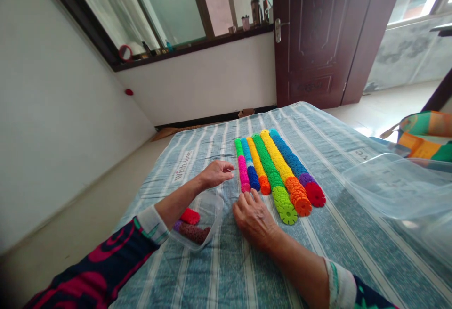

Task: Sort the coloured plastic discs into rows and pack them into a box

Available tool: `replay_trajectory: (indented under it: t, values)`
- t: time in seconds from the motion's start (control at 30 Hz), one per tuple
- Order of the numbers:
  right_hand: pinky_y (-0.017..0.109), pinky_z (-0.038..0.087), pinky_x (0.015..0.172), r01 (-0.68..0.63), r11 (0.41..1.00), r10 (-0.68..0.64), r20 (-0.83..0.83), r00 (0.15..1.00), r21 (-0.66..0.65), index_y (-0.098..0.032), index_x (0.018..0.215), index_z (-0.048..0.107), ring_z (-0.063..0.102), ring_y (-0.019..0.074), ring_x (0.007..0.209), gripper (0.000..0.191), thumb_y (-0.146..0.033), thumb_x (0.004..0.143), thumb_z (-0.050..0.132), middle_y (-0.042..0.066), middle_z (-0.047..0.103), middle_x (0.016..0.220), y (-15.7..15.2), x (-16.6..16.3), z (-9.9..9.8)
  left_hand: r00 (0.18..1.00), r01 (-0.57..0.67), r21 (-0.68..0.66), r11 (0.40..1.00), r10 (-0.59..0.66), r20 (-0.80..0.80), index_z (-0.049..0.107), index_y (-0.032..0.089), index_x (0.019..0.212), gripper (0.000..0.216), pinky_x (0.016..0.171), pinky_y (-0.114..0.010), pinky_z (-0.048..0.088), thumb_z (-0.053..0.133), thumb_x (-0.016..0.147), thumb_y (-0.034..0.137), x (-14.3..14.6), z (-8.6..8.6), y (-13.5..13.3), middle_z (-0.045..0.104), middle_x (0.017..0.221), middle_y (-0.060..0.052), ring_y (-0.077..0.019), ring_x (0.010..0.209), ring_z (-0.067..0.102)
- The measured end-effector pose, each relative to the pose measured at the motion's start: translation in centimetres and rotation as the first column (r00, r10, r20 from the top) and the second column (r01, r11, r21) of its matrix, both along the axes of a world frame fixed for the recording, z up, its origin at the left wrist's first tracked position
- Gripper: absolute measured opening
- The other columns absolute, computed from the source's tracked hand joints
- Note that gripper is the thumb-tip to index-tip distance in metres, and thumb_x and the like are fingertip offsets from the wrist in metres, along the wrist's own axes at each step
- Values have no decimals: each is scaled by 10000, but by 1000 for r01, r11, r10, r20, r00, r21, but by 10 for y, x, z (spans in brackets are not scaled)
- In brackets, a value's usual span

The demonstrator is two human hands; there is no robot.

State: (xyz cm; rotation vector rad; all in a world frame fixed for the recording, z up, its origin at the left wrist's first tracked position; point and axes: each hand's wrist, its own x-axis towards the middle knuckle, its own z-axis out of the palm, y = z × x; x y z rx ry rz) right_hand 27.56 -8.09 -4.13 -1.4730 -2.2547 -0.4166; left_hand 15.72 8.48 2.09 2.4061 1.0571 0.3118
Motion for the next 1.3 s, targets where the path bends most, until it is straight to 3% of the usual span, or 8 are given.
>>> replay_trajectory:
  t: [0.17,0.3,0.93,1.1,1.3]
  values:
    - [445,369,950,15,1000,-15,15,1000,0,-150,867,614,534,241,899,124,-98,895,506,103,612,944,0,0,-1,1000,-22,-5,1000,22,-21,722,126,935,333,691,-254,491,568,647,188,9,-3,2,731,859,-42,-186,778,643]
    - [438,377,946,14,1000,-14,25,1000,-4,-150,862,617,537,240,896,124,-100,893,508,105,616,945,0,0,-2,999,39,-40,998,-40,-4,725,111,932,343,761,-262,494,551,644,180,15,-4,2,734,895,-51,-183,792,639]
    - [431,383,916,-7,999,7,20,1000,-43,-143,855,620,531,254,923,121,-98,890,513,102,609,909,1,2,-2,995,93,-93,991,-90,42,714,114,863,310,709,-256,484,517,628,160,17,-13,2,718,820,-29,-179,762,625]
    - [423,383,893,-16,999,17,20,1000,-46,-147,846,614,526,251,898,114,-99,886,518,98,600,890,2,2,-2,997,62,-82,995,-57,58,711,109,904,339,740,-264,487,516,631,158,18,-14,2,721,882,-40,-183,790,629]
    - [416,385,890,-15,999,16,16,1000,-45,-146,844,613,516,246,884,118,-103,889,513,98,596,887,1,3,-2,996,74,-47,996,-72,49,711,143,805,284,726,-255,478,518,597,127,22,-12,0,697,768,-3,-173,761,600]
